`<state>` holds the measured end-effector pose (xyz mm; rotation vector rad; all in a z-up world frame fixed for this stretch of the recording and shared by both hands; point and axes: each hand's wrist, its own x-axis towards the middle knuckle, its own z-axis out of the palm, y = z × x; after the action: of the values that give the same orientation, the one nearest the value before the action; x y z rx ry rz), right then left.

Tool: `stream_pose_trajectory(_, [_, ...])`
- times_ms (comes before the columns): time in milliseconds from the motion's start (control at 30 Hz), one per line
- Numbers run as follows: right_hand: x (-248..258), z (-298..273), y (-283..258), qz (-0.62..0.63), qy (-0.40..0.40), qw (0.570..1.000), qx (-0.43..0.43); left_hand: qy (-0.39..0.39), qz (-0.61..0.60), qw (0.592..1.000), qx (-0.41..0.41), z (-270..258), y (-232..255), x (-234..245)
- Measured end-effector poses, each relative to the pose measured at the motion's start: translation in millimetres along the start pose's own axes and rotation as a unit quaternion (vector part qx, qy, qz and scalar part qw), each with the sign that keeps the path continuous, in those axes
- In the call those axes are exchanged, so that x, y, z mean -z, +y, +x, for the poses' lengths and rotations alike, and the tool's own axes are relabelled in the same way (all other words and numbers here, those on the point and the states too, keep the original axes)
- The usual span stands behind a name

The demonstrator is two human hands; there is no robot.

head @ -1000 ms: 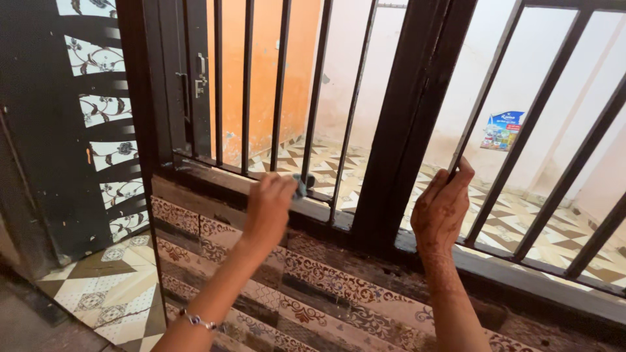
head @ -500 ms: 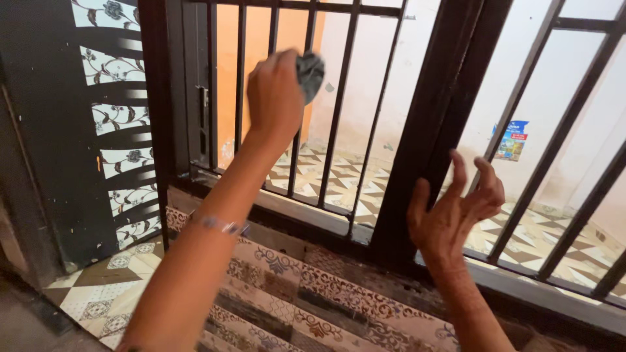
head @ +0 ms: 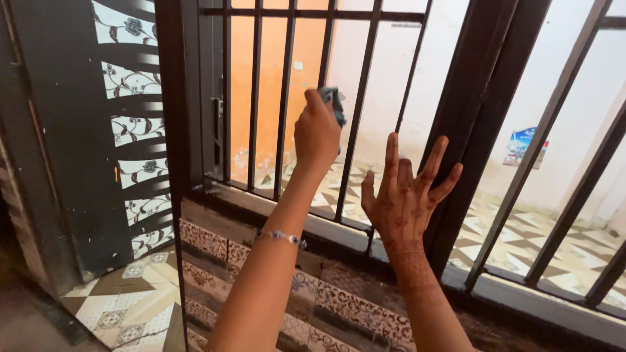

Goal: The person wipes the horizontal and vertical black bars of a window frame with a cloth.

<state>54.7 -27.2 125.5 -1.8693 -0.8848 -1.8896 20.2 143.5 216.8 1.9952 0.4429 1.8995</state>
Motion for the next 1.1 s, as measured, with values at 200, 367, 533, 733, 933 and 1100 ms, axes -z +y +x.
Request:
stream_pose_trajectory(200, [1.4,-1.2,-1.3,-0.006,0.023,1.000,0.007,-0.025,-0.058,0.998,0.030,-30.0,-11.0,9.0])
stream_pose_trajectory(367, [-0.9,-1.8,-1.0,-0.005,0.013,1.000,0.011,0.016,-0.079,0.997,0.015,-49.3,-15.2,10.1])
stream_pose_trajectory(533, [-4.4,-4.1,1.3,-0.012,0.022,1.000,0.013,-0.028,-0.121,0.991,0.038,-94.2,-25.5,21.6])
stream_pose_trajectory(733, [-4.1,-5.9,0.2,-0.024,0.023,0.999,0.017,-0.008,-0.111,0.994,-0.015,-134.7,-54.4,17.2])
stream_pose_trajectory(933, [-2.8,-2.9,-2.4,-0.013,0.035,0.999,0.015,0.014,-0.079,0.996,-0.050,-146.8,-67.5,6.4])
stream_pose_trajectory(1100, [-4.2,-5.5,-1.2,-0.011,0.021,1.000,0.017,0.002,-0.049,0.996,-0.075,-154.8,-68.6,16.7])
